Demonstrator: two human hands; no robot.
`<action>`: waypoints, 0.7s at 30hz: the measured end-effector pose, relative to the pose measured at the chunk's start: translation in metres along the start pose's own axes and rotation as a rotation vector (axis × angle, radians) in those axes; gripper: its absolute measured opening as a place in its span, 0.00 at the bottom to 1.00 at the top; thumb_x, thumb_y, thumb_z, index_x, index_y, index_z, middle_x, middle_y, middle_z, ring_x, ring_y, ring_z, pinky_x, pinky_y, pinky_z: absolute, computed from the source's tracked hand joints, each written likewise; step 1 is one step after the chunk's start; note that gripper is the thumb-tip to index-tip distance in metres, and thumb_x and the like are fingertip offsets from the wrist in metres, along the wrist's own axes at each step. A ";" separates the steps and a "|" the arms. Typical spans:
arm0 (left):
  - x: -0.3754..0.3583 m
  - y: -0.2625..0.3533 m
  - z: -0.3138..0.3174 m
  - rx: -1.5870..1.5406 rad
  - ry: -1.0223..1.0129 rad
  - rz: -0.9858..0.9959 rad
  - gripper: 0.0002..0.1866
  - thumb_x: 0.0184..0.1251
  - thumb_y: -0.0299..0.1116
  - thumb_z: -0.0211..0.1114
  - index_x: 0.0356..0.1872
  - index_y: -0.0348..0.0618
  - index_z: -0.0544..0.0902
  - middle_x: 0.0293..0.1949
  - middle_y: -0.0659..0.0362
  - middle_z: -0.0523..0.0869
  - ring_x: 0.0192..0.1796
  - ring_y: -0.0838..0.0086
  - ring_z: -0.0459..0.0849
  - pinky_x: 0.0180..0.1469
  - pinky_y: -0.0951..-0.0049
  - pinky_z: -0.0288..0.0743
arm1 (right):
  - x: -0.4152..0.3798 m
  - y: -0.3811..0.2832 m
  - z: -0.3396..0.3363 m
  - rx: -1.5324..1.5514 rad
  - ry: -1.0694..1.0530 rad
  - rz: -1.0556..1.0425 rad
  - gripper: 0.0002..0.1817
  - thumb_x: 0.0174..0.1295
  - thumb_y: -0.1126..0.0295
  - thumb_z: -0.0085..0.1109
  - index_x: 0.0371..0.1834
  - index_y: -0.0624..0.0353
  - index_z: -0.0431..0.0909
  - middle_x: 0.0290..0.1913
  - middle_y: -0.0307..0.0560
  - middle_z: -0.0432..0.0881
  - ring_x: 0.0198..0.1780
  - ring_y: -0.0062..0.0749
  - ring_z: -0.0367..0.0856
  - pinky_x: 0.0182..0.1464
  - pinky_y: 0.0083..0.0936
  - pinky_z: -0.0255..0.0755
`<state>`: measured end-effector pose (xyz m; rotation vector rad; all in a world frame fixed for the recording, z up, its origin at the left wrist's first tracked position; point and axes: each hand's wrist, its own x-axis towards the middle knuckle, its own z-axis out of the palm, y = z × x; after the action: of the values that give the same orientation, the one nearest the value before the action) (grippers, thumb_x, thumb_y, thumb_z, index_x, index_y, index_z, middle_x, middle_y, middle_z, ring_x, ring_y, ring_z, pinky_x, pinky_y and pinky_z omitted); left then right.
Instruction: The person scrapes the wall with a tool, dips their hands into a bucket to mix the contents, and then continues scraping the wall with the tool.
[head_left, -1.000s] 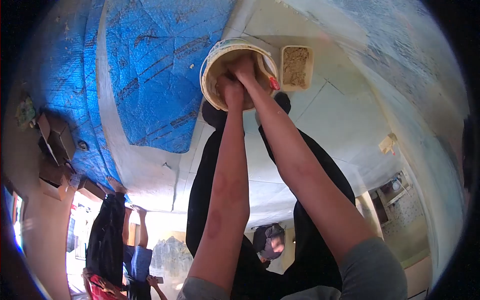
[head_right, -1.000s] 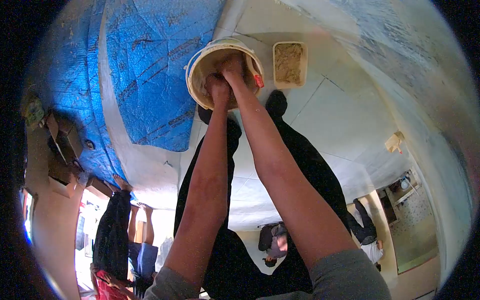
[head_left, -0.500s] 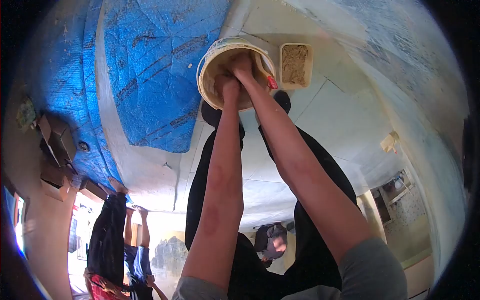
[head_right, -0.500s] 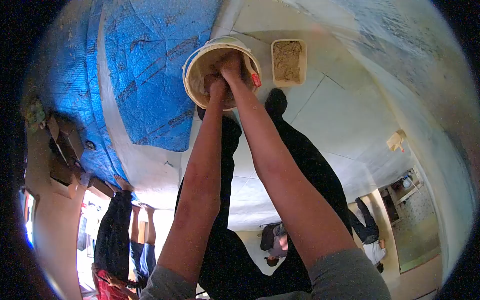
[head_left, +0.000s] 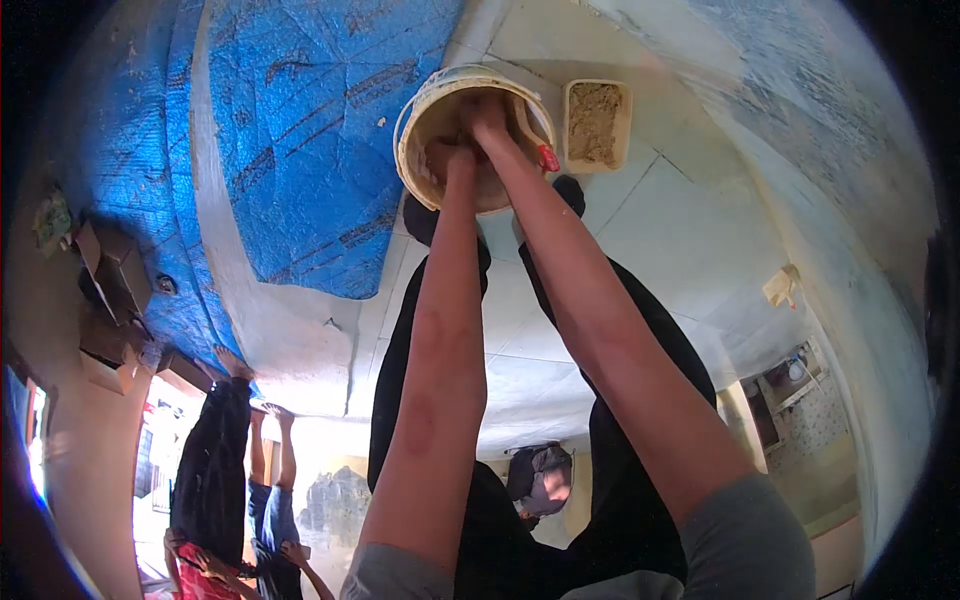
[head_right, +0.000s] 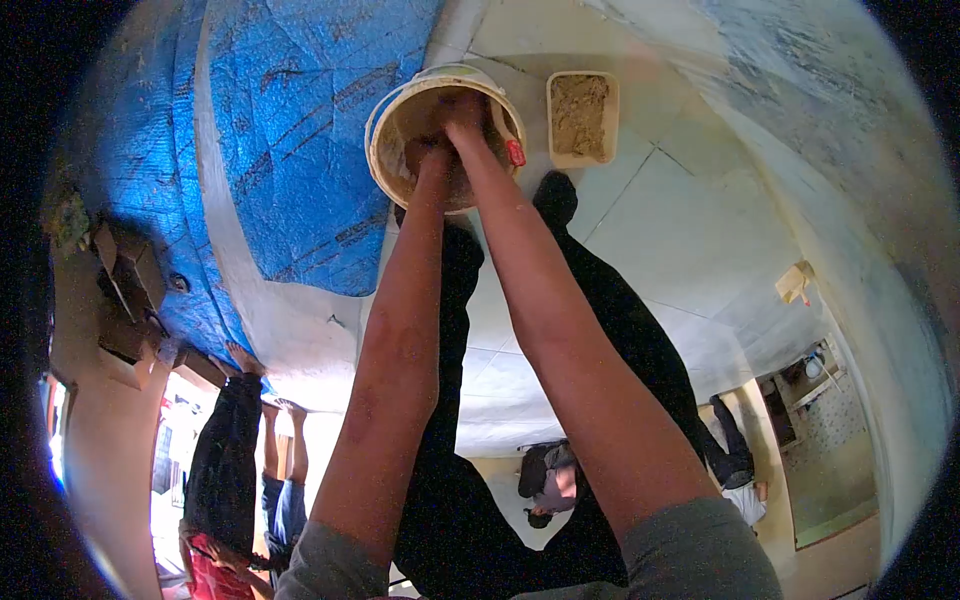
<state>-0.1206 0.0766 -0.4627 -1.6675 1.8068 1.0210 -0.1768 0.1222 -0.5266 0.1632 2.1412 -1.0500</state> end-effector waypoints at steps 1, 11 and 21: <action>0.002 0.003 -0.001 -0.012 -0.063 -0.052 0.21 0.50 0.41 0.66 0.41 0.34 0.80 0.42 0.47 0.83 0.43 0.56 0.82 0.46 0.61 0.75 | 0.004 0.006 0.002 -0.008 -0.001 -0.006 0.29 0.48 0.64 0.59 0.54 0.64 0.67 0.55 0.59 0.71 0.58 0.48 0.67 0.62 0.35 0.58; -0.004 0.000 0.014 -0.138 0.200 -0.071 0.21 0.53 0.43 0.64 0.39 0.32 0.81 0.39 0.45 0.83 0.42 0.58 0.83 0.44 0.63 0.75 | -0.004 0.010 0.016 -0.126 0.342 -0.265 0.19 0.53 0.62 0.49 0.39 0.67 0.77 0.42 0.64 0.79 0.48 0.54 0.76 0.50 0.38 0.69; -0.009 -0.008 0.057 -0.535 0.214 -0.113 0.22 0.53 0.42 0.65 0.42 0.32 0.79 0.44 0.48 0.82 0.44 0.63 0.82 0.44 0.68 0.75 | -0.009 0.003 -0.003 -0.357 -0.045 -0.209 0.22 0.48 0.58 0.57 0.41 0.65 0.78 0.44 0.61 0.78 0.49 0.47 0.76 0.53 0.33 0.69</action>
<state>-0.1196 0.1267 -0.4922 -2.2396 1.6272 1.4065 -0.1713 0.1282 -0.5213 -0.2550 2.2997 -0.7560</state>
